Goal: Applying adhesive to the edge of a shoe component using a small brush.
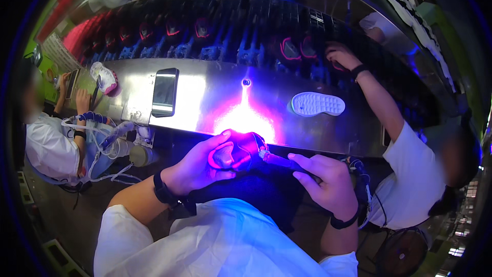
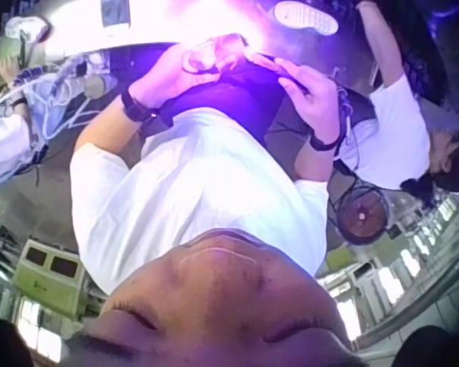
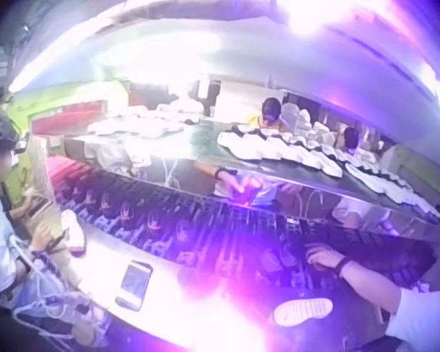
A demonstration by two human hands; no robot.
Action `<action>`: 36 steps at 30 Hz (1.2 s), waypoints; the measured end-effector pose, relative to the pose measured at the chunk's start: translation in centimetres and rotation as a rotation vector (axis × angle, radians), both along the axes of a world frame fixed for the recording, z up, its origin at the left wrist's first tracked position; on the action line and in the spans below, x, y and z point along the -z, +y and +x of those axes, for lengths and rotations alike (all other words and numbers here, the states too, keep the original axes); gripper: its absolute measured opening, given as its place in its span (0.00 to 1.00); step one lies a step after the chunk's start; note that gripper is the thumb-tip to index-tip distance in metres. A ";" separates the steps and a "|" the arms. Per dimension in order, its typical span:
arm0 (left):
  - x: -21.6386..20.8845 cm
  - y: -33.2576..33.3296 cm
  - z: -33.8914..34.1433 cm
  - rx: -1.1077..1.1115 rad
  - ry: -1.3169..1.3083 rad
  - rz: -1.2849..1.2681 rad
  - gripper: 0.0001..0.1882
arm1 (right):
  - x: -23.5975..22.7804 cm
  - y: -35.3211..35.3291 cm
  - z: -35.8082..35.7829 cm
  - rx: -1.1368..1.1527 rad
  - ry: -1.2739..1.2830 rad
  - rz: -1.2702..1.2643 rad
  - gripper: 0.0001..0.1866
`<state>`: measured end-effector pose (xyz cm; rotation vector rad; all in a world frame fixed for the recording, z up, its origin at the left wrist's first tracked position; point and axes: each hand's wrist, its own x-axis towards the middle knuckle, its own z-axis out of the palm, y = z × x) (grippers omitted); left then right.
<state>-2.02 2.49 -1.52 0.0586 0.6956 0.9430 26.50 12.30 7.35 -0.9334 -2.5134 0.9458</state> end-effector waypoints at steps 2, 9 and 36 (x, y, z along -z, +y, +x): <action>0.4 0.2 0.2 -0.081 -0.030 -0.111 0.26 | 0.2 0.6 -0.4 -0.013 -0.018 0.004 0.24; 1.9 2.4 0.3 -0.079 -0.465 -0.249 0.31 | 0.8 3.6 -0.7 0.058 0.029 0.031 0.24; -0.1 -0.9 3.0 -0.159 -0.972 -0.280 0.42 | 6.6 1.4 -0.7 0.079 0.225 0.063 0.21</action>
